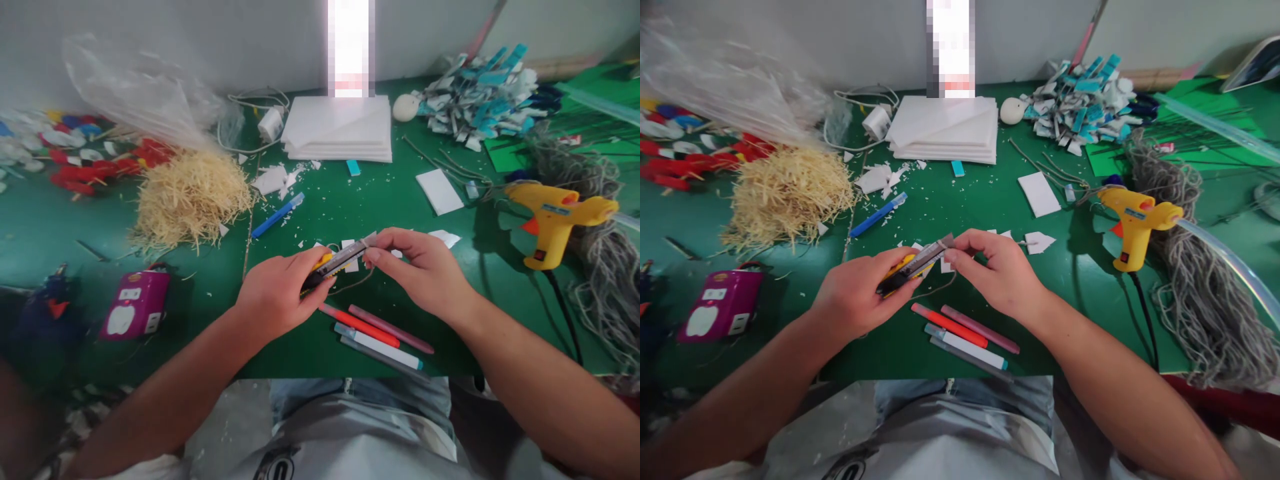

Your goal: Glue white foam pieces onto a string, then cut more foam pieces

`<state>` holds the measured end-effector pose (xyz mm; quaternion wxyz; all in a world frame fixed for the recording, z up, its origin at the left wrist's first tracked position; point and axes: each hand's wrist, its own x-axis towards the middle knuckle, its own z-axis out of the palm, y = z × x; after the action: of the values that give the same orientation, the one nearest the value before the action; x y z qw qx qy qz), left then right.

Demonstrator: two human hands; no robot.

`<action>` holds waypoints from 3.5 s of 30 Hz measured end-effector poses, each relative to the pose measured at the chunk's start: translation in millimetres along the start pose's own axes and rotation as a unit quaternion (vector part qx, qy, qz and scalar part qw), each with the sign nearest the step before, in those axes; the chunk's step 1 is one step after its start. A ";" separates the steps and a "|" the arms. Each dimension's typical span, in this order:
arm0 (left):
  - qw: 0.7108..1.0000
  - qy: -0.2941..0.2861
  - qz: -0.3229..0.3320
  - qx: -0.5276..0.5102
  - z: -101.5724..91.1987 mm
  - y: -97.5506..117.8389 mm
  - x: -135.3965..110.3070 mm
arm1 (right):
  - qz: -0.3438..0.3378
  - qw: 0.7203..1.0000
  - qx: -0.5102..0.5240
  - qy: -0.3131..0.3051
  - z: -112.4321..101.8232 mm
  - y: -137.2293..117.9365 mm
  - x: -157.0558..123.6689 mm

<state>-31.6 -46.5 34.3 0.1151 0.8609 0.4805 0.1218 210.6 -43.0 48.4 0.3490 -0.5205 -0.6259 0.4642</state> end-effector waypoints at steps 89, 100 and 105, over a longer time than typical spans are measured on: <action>0.992 0.122 0.022 -0.024 -7.2 -27.5 9.1 | 0.043 0.915 0.384 -0.113 -13.6 -10.3 -9.9; 0.918 0.026 0.214 -0.333 10.7 28.3 2.0 | 0.043 0.909 0.386 -0.152 -12.8 -8.2 -11.0; 0.909 -0.095 0.153 -0.375 -25.7 11.9 1.2 | -0.002 0.924 0.375 -0.078 -10.9 -9.9 -10.0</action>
<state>-29.7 -49.5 62.4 0.4547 0.8246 0.2487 0.2267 219.5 -50.7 61.7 0.4696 -0.3123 -0.4321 0.7037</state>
